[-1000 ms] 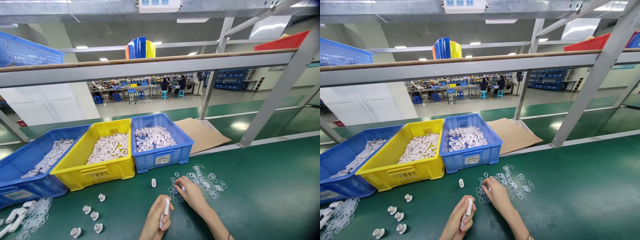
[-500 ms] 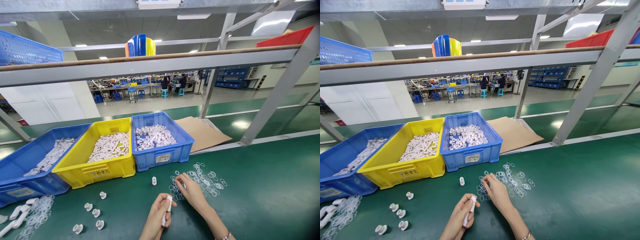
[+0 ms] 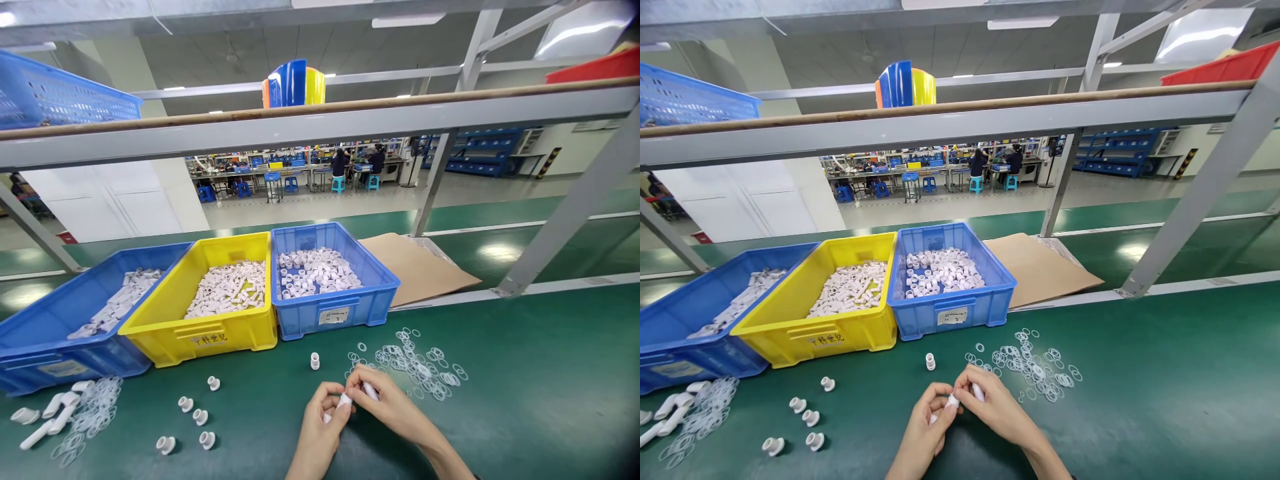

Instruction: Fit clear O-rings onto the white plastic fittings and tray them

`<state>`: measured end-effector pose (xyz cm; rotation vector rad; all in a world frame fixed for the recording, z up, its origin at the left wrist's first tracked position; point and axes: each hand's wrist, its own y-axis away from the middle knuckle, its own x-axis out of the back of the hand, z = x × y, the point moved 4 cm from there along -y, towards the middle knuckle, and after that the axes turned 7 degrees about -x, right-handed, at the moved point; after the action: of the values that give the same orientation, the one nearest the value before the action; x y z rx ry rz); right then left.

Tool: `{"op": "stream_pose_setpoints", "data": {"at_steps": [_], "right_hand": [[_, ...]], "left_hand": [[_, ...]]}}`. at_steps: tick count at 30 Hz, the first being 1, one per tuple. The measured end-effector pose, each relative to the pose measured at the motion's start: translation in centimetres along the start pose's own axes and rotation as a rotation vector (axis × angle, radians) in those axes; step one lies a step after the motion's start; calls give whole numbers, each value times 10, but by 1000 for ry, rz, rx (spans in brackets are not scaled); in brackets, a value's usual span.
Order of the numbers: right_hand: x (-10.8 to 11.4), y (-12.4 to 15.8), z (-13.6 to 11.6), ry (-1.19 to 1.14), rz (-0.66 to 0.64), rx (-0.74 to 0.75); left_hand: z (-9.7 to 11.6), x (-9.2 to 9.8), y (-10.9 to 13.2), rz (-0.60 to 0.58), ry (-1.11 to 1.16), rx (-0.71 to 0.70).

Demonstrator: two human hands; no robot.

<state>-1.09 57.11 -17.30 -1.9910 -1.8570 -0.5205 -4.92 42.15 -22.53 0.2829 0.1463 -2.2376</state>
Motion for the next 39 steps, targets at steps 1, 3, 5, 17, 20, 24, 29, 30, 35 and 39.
{"op": "stream_pose_setpoints", "data": {"at_steps": [1,3,5,17,20,24,29,30,35,39], "right_hand": [[0,1,-1,-2,-9,-2],[-1,3,-4,-2,-28,4],[-1,5,-6,-7,-55,17],[2,0,7,-81,-24,-27],[-3,1,2,-171,-117,-44],[-9,2,-7,-309,-216,-42],[-15,1,-4,-422,-280,-29],[-16,0,-2,-415,-269,-26],[-11,-3,8,-378,-189,-54],[1,-4,13,-367,-60,-78]], "left_hand": [[3,0,0,16,-19,-28],[7,2,0,49,-43,-78],[5,3,-1,56,-15,-59],[-1,-1,-2,-64,332,54],[-3,-2,-1,-86,374,63],[-1,-4,1,-102,398,88],[1,-4,1,-142,384,91],[1,-4,1,-142,368,89],[2,-2,0,-123,347,69],[4,-2,-1,-111,372,88]]}}
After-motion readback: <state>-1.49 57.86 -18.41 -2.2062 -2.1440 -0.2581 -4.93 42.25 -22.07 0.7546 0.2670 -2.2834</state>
